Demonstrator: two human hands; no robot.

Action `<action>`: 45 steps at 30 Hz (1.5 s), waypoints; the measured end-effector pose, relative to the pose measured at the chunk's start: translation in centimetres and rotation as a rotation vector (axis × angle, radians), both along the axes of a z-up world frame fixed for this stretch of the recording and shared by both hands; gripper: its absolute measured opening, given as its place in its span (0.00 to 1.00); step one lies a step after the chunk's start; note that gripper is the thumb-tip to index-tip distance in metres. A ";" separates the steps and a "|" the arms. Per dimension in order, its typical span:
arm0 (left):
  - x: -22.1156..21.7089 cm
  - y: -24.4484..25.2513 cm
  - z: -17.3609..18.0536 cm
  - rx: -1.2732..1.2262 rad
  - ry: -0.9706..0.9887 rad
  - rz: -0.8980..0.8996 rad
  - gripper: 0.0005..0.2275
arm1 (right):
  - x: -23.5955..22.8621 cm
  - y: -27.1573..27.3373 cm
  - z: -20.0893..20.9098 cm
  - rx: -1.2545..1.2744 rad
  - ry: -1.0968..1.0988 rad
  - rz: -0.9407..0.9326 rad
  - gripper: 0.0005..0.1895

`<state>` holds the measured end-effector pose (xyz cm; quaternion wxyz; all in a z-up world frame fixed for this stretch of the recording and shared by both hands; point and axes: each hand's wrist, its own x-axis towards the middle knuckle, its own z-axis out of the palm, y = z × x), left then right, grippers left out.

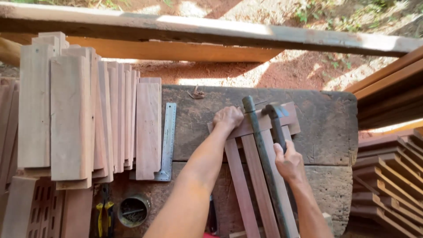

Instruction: The person assembles a slatted wooden frame on a workbench, placing wood slats between cross rails and positioning a long metal bar clamp across the assembly. They tighten the clamp, tap components with a hammer, and use a chisel and try square while aligning the frame.

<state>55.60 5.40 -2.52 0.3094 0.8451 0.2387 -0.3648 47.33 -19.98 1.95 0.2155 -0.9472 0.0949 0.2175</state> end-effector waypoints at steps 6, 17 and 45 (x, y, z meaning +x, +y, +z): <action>-0.2 0.0 -2.2 -0.050 0.005 -0.012 0.29 | -0.8 3.0 3.5 0.001 -0.017 -0.014 0.22; 0.4 0.5 -1.8 -0.063 -0.002 -0.011 0.30 | -0.6 2.6 5.1 0.044 -0.034 -0.040 0.21; -0.8 1.1 3.1 -0.126 0.051 -0.026 0.31 | 1.2 4.1 2.6 -0.064 0.065 0.153 0.23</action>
